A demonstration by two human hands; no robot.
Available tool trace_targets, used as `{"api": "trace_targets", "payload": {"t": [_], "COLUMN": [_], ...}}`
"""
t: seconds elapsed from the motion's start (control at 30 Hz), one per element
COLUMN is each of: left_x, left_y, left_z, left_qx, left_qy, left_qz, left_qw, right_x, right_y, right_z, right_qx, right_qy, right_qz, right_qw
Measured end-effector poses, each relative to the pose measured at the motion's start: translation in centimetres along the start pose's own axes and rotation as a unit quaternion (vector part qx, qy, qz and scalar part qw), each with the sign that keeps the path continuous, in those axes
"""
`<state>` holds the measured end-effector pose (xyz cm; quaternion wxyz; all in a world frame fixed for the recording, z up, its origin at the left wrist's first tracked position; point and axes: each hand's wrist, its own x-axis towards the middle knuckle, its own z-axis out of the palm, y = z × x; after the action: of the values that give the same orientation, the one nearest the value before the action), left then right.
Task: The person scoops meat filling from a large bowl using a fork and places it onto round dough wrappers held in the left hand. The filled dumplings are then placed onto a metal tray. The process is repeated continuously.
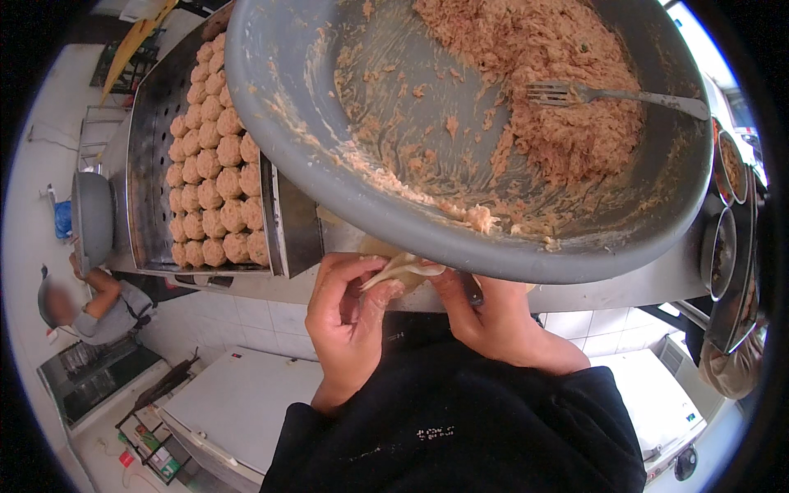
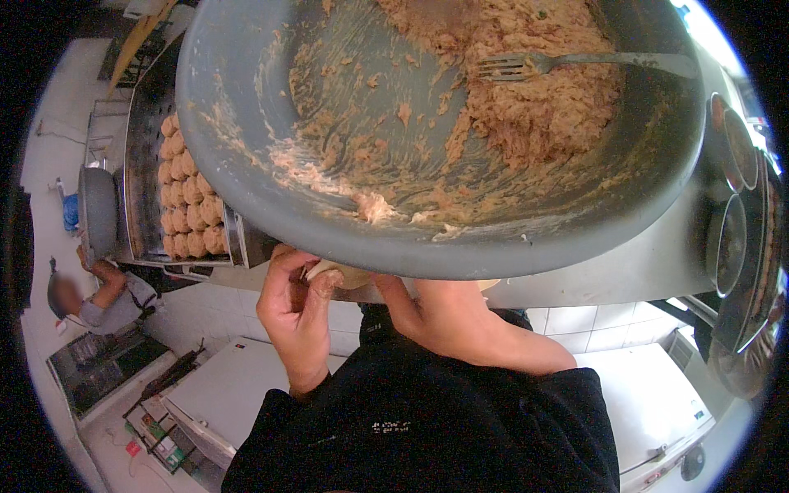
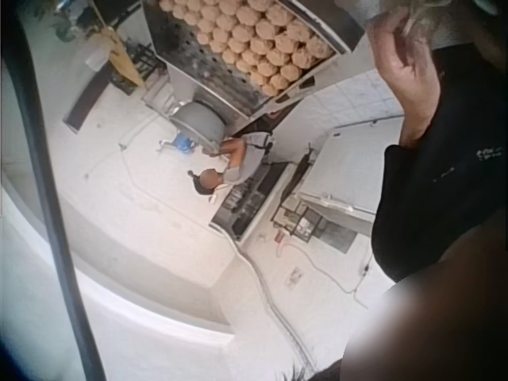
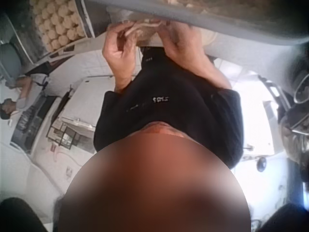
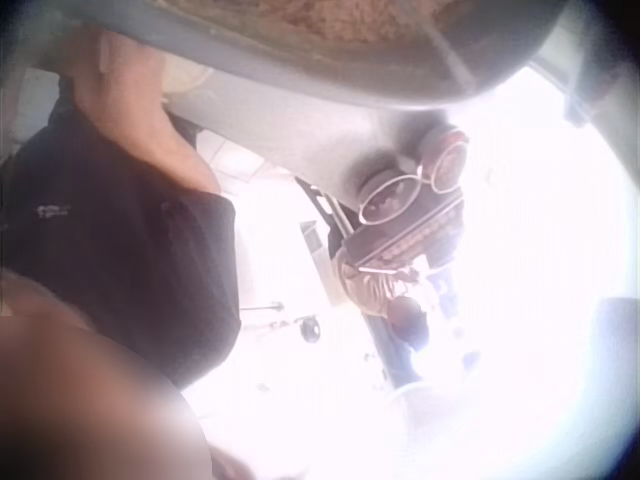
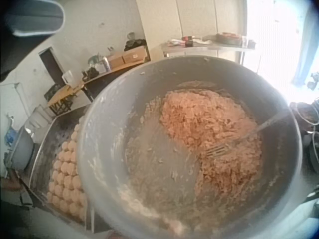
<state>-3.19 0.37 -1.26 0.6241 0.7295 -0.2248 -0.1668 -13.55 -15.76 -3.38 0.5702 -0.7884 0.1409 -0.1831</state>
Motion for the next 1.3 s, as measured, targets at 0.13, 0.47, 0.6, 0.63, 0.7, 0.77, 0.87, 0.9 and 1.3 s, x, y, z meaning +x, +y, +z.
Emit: {"api": "trace_targets", "payload": {"t": [0.13,0.47,0.6,0.63,0.7,0.77,0.87,0.9,1.3], "left_x": [0.0,0.2,0.3,0.3,0.2,0.0,-0.3,-0.3,0.4], "left_y": [-0.3,0.2,0.0,-0.1,-0.4,-0.5,-0.4,-0.3,0.9], "left_z": [-0.1,-0.6,-0.5,-0.4,-0.2,0.0,0.2,0.2,-0.1], "left_qx": [0.098,0.157,0.139,0.125,0.094,0.071,0.074,0.088,0.25], "left_qy": [0.016,0.024,0.021,0.024,0.027,0.029,0.019,0.01,-0.033], "left_qz": [0.055,0.051,0.064,0.08,0.046,0.016,0.001,0.012,0.119], "left_qw": [0.994,0.986,0.988,0.989,0.994,0.997,0.997,0.996,0.96], "right_x": [0.0,-0.1,0.5,0.6,0.7,0.7,0.5,0.5,0.9], "right_y": [0.4,0.1,-0.1,-0.1,-0.1,0.1,0.3,0.4,0.4], "right_z": [0.4,0.2,-0.3,-0.3,-0.2,0.0,0.6,0.8,0.9], "right_qx": [0.0,0.092,0.069,0.063,0.043,0.018,-0.103,-0.098,-0.127], "right_qy": [0.034,-0.009,-0.039,-0.047,-0.061,-0.067,-0.006,0.001,0.041], "right_qz": [-0.04,0.018,-0.037,-0.044,-0.057,-0.069,-0.114,-0.115,-0.126], "right_qw": [0.999,0.996,0.996,0.996,0.996,0.995,0.988,0.989,0.983]}}
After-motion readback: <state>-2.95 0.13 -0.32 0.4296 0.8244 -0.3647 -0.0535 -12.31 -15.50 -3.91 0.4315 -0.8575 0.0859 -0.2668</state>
